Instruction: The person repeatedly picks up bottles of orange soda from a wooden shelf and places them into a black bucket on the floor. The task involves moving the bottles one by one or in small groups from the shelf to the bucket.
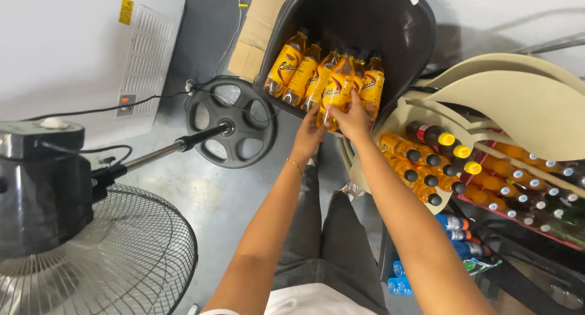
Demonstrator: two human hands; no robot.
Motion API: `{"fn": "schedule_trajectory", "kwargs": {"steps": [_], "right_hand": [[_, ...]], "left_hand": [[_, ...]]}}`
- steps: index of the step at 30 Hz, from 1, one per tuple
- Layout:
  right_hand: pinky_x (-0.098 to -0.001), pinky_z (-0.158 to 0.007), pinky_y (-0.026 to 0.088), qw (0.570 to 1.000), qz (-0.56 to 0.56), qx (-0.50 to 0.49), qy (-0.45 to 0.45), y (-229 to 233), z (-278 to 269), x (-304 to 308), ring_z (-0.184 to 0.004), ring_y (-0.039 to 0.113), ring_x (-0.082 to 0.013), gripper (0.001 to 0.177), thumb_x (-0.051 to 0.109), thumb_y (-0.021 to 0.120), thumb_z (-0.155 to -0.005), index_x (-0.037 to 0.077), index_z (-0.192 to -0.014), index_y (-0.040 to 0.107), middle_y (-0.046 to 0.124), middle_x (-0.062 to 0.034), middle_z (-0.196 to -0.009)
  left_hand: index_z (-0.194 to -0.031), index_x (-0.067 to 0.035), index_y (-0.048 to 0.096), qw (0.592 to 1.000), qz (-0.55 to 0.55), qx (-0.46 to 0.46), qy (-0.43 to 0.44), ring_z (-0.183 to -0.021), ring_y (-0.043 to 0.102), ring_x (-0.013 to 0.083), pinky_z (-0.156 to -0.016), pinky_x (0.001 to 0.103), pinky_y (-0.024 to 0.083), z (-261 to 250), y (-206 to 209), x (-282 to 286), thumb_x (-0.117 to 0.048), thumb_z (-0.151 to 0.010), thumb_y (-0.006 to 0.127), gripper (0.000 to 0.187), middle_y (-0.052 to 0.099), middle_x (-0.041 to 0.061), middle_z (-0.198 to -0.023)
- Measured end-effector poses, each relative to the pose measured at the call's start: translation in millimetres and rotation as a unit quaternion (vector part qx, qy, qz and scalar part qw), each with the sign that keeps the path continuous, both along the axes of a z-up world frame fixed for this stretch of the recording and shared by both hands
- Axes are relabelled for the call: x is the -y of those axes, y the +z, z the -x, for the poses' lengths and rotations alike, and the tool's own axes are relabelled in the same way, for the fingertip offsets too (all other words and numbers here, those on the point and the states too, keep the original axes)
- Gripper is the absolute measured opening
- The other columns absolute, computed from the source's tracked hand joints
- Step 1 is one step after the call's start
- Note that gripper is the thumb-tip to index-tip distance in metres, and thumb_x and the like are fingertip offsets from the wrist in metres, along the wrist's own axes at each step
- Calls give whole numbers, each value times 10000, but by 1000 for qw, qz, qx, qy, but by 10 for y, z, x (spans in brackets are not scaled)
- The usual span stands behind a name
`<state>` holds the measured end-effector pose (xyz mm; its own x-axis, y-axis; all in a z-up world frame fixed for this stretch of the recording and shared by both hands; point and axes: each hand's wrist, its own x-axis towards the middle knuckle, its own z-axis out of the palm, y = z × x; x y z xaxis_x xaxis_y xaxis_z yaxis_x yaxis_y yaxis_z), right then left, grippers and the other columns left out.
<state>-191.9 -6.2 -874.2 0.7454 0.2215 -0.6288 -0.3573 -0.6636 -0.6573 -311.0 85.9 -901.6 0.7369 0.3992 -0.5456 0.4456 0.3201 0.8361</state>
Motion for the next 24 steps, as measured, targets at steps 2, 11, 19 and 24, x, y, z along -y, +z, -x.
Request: {"fn": "schedule_trajectory", "kwargs": {"steps": [2,11,19,24], "right_hand": [[-461,-1098,487,1000,23,-12,10,33,-109,-125,-1328,581,-335,1034,598,830,-794,188,-1601,330,583,-203,-1442],[-441,-1034,538,997,55,47,31,-545,-197,-94,-1244,638,-332,830,391,750,-883,92,-1568,391,511,-205,-1428],[-363,-894,622,996,-19,81,13,-514,-108,-78,-1115,696,-315,756,154,697,-950,25,-1590,315,521,-208,-1322],[-413,-981,598,991,-50,119,-15,-243,-78,-146,-1281,574,-408,730,81,689,-947,73,-1595,354,451,-231,-1396]], "left_hand": [[-1517,-189,509,1000,-25,-13,-4,-1009,656,316,-724,343,591,-130,-23,-77,-241,-942,757,629,610,276,-1291],[-1452,-336,568,986,-104,-129,-2,-1275,616,365,-1071,442,525,-438,-256,-133,-295,-926,743,556,623,165,-1409],[-1365,-306,644,974,-183,-131,41,-1247,623,394,-1063,439,546,-499,-413,-80,-175,-861,790,542,556,197,-1365],[-1386,-312,645,968,-230,-97,23,-1278,609,369,-1102,449,511,-545,-145,-65,-204,-896,788,521,600,120,-1352]]}}
